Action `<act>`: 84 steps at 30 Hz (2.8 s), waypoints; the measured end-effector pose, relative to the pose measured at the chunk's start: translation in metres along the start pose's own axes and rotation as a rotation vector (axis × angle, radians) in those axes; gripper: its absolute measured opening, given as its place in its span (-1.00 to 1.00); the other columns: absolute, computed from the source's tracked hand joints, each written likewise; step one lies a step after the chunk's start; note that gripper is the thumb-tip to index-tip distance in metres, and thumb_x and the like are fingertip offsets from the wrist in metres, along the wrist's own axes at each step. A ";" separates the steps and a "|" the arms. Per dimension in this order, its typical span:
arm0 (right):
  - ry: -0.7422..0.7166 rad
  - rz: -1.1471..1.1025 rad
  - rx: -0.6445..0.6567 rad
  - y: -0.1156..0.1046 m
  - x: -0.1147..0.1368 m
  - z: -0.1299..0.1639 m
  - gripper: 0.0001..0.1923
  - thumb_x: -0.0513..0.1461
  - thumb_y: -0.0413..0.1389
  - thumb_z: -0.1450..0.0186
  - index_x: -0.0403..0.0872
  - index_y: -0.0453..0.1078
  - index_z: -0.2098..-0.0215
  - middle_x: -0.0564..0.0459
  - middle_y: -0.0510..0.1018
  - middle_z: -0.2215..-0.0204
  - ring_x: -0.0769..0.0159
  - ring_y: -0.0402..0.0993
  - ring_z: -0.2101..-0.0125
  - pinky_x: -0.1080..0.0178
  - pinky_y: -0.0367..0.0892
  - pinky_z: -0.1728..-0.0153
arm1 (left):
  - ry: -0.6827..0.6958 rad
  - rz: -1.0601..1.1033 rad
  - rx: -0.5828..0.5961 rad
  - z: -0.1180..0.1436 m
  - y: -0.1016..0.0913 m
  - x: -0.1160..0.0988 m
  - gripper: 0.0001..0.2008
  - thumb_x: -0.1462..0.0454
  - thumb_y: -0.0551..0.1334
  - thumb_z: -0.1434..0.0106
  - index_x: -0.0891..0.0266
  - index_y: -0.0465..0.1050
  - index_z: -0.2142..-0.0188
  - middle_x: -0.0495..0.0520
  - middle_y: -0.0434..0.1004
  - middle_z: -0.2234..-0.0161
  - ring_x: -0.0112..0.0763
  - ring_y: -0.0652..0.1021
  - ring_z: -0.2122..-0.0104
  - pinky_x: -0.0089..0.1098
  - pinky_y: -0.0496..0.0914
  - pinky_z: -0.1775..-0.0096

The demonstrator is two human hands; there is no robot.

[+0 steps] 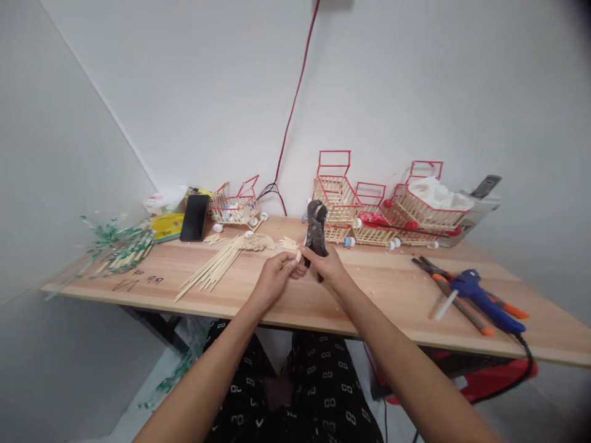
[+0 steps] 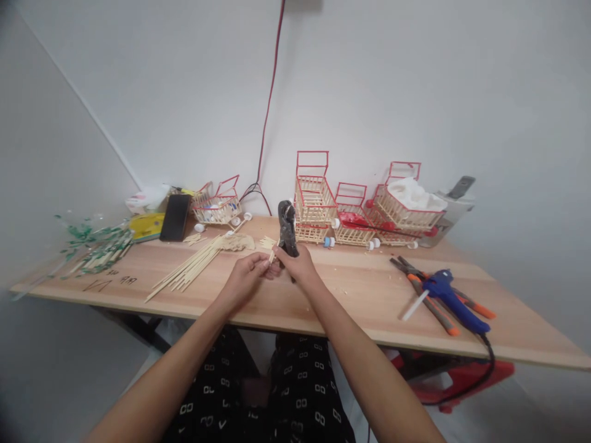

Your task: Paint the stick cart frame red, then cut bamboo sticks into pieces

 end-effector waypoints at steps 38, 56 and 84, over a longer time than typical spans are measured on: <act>0.034 0.033 -0.017 0.003 -0.004 0.000 -0.67 0.01 0.18 -0.07 -0.10 0.39 0.46 0.07 0.46 0.53 0.32 0.36 0.47 0.27 0.29 0.39 | -0.276 0.447 -0.043 0.003 -0.006 0.013 -0.63 0.06 0.30 -0.14 0.39 0.46 0.31 0.31 0.63 0.33 -0.27 0.63 0.35 -0.31 0.48 0.24; -0.035 0.164 0.078 0.005 0.007 0.004 -0.62 0.07 0.06 -0.18 -0.08 0.32 0.49 0.07 0.43 0.55 0.31 0.36 0.48 0.27 0.26 0.38 | -0.122 0.085 -0.195 0.000 -0.027 -0.008 -0.70 0.11 0.40 0.03 0.36 0.53 0.48 0.12 0.58 0.54 -0.40 0.53 0.54 -0.41 0.42 0.41; 0.223 0.460 0.554 0.000 0.045 0.040 -0.37 0.24 -0.05 -0.22 -0.13 0.48 0.34 -0.01 0.51 0.56 0.35 0.35 0.58 0.33 0.19 0.59 | 0.171 -0.641 -0.247 0.027 -0.041 -0.061 -0.76 0.30 0.16 -0.21 0.23 0.45 0.58 -0.03 0.50 0.59 -0.43 0.47 0.53 -0.46 0.24 0.41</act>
Point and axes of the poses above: each hand's wrist, its own z-axis away from the middle knuckle, its own y-axis out of the palm, x = y × z, the point moved 6 cm from there along -z, towards the middle knuckle
